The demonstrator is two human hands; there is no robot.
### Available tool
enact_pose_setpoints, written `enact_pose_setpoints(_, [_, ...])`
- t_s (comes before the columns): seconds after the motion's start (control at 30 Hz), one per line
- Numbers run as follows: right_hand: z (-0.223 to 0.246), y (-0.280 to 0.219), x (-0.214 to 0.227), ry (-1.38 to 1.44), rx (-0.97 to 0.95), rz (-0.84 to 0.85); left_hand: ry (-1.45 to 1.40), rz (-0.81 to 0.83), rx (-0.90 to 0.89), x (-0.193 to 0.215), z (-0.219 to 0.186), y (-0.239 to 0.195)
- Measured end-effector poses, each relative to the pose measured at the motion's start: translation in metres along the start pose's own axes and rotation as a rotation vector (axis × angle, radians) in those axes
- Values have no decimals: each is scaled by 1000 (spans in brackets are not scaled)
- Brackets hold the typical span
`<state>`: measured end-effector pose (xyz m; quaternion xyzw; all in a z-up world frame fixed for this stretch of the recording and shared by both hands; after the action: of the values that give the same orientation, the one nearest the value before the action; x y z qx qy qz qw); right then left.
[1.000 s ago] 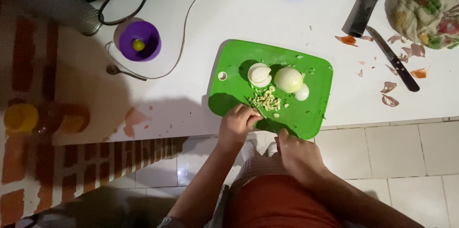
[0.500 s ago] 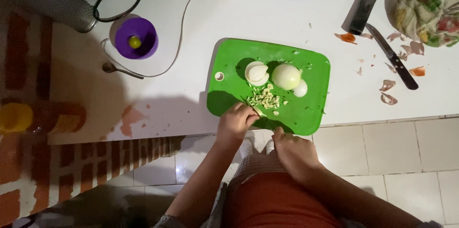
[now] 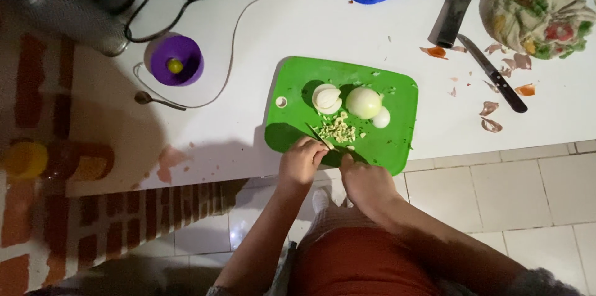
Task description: Peeling and then finely mincing garlic cloves on a cutting board using a small knife.
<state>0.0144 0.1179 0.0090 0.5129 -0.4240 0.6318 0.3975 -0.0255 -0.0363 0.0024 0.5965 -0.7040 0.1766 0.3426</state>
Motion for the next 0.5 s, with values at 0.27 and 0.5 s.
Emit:
enact_pose_setpoints(0.27, [1,-25,33,15,13,175,14,25,48,-3,2,0])
enact_pose_setpoints(0.5, [-2,-15,3,25,28,148,-12,2,17,2,1,3])
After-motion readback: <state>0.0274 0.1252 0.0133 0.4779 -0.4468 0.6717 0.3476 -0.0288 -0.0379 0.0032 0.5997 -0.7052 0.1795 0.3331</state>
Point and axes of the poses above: each hand's wrist, its own y-axis towards the middle knuckle, its own x-axis out of the back of the hand, z = x × y, the point moved 5 cm from there along y, towards the middle knuckle, and after that the axes turned 1 degree about -x, right-handed, at the moved point
